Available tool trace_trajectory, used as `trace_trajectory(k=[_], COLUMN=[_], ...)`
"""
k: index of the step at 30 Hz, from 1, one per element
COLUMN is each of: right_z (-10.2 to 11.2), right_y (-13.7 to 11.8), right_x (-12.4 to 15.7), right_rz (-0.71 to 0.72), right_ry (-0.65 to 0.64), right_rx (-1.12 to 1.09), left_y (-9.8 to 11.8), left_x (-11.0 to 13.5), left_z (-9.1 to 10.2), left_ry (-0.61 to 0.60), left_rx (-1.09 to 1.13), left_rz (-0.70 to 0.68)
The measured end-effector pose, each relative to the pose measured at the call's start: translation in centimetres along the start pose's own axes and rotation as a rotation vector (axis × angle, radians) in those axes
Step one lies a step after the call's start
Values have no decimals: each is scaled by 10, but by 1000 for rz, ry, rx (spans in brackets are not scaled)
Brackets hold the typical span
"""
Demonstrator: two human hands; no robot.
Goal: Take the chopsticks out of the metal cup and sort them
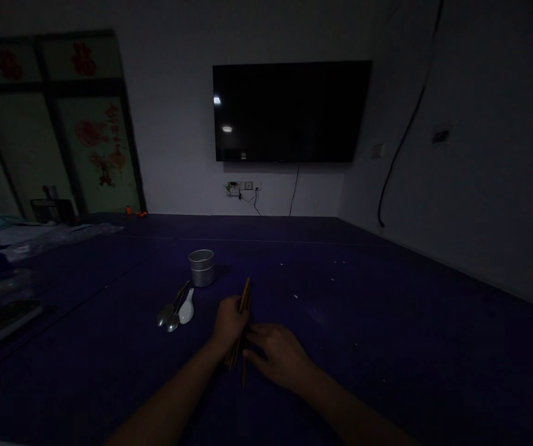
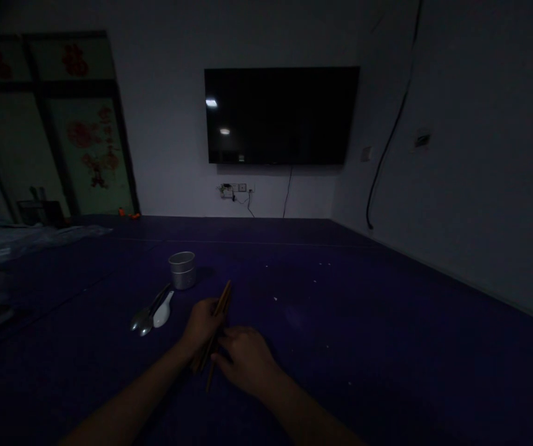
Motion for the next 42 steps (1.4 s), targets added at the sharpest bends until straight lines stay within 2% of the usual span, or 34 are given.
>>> trace_trajectory(k=[6,17,21,28,42], right_z=[-1,-4,-3,-4,-2], right_y=[4,6,3,2,2], right_x=[-1,-2,-1,0,0], right_rz=[-13,16,31,-4,44], right_ry=[-3,32,36,31,42], right_rx=[-8,-81,-133,-157,-202], left_y=[3,11,14,19,16], left_x=[5,7,7,8,4], left_z=[1,8,7,4,9], left_ry=[-57,-84,-144,-204,-139], left_rx=[-198,-476,-582,-513,-425], left_rz=[55,128,178,144,170])
Point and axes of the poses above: each hand's wrist, its own x-axis away from the middle knuckle, its own z-axis out of the back of the hand, y = z × x, the point moved 1 cm from there along -x, towards the middle knuckle, and after that the axes turned 10 degrees about x, right-handed, at the moved point
